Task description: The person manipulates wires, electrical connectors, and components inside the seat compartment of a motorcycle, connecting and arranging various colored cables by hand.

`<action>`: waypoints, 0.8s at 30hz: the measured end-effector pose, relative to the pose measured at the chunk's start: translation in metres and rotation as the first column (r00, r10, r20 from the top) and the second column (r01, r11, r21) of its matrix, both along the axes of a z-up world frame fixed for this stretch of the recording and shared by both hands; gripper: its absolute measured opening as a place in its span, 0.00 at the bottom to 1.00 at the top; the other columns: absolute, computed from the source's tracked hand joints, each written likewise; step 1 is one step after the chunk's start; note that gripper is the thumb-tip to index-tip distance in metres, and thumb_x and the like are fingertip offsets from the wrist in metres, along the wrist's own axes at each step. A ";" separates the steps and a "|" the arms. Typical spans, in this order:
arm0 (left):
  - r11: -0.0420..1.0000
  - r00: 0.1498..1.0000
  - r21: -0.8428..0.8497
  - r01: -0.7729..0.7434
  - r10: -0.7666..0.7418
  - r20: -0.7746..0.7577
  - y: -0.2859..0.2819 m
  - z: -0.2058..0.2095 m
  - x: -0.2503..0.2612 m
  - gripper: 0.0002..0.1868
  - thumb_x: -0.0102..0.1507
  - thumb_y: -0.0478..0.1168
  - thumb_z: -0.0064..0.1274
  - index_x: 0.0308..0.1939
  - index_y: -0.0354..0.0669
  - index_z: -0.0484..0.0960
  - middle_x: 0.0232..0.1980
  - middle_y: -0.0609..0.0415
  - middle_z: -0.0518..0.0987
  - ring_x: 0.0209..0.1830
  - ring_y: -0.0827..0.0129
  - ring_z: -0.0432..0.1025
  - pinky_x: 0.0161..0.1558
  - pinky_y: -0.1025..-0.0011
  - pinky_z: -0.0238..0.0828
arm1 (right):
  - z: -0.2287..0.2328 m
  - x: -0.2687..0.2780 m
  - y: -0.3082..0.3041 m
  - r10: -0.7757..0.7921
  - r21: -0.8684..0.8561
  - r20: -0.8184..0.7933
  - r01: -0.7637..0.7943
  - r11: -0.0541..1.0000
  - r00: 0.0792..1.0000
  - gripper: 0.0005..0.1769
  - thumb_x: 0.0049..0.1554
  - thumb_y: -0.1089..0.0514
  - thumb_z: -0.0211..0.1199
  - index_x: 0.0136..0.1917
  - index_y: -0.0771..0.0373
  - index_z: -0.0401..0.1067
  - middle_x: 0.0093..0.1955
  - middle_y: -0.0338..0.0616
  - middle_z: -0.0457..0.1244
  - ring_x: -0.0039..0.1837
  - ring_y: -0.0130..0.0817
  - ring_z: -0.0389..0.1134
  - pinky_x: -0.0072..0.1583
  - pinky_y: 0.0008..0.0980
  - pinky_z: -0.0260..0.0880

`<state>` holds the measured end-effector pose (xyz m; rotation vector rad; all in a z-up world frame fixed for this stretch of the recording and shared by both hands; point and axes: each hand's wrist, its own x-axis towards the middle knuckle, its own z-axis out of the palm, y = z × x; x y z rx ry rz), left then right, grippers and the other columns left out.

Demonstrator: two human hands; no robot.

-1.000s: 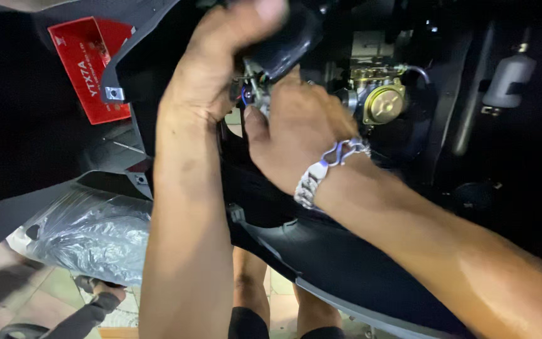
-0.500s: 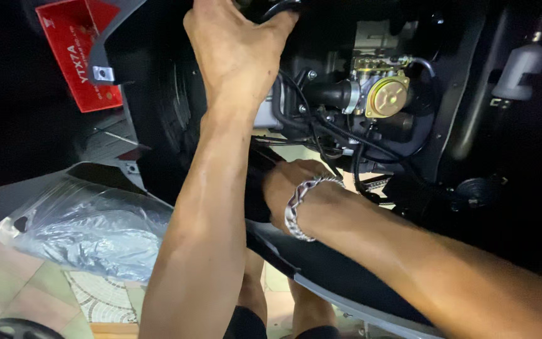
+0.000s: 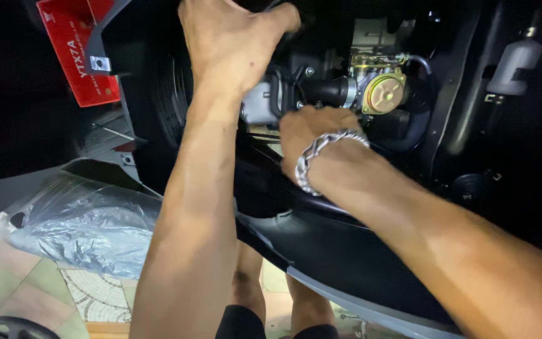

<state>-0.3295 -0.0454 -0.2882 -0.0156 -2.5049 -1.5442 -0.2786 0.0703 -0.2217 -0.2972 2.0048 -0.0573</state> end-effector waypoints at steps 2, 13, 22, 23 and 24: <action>0.999 0.997 0.047 0.027 -0.030 0.069 0.002 0.007 -0.001 0.13 0.49 0.40 0.71 0.29 0.39 0.83 0.25 0.57 0.82 0.23 0.72 0.78 0.31 0.73 0.76 | -0.001 -0.009 0.006 0.000 0.094 0.037 -0.004 0.996 0.999 0.18 0.55 0.58 0.64 0.58 0.64 0.78 0.61 0.56 0.69 0.62 0.50 0.73 0.63 0.47 0.72; 0.710 0.857 0.701 -0.066 -0.320 0.404 -0.007 0.029 -0.007 0.13 0.49 0.37 0.63 0.35 0.35 0.84 0.33 0.52 0.83 0.31 0.67 0.81 0.36 0.70 0.82 | -0.025 -0.031 0.041 -0.121 0.215 -0.148 0.151 0.965 0.982 0.31 0.57 0.44 0.67 0.66 0.64 0.70 0.66 0.58 0.63 0.64 0.57 0.68 0.61 0.52 0.70; 0.984 0.958 0.176 0.042 -0.090 0.272 -0.002 0.016 -0.002 0.21 0.46 0.44 0.71 0.36 0.34 0.83 0.31 0.56 0.83 0.29 0.72 0.79 0.33 0.74 0.78 | -0.031 -0.041 0.046 -0.180 0.218 -0.184 0.219 0.951 0.966 0.29 0.55 0.47 0.68 0.64 0.65 0.71 0.63 0.62 0.65 0.63 0.59 0.69 0.62 0.52 0.71; 0.984 0.958 0.176 0.039 -0.087 0.274 -0.001 0.018 -0.002 0.21 0.46 0.44 0.71 0.36 0.34 0.83 0.31 0.56 0.83 0.29 0.72 0.79 0.33 0.74 0.78 | -0.034 -0.040 0.049 -0.169 0.206 -0.190 0.207 0.956 0.967 0.30 0.55 0.45 0.68 0.65 0.66 0.71 0.62 0.63 0.66 0.63 0.58 0.69 0.63 0.51 0.70; 0.979 0.928 0.201 0.035 -0.107 0.357 0.000 0.019 -0.003 0.17 0.46 0.44 0.68 0.33 0.37 0.85 0.28 0.58 0.82 0.27 0.74 0.78 0.32 0.74 0.75 | -0.038 -0.039 0.052 -0.166 0.207 -0.187 0.204 0.957 0.968 0.30 0.55 0.45 0.68 0.65 0.66 0.71 0.62 0.63 0.66 0.63 0.58 0.69 0.63 0.51 0.70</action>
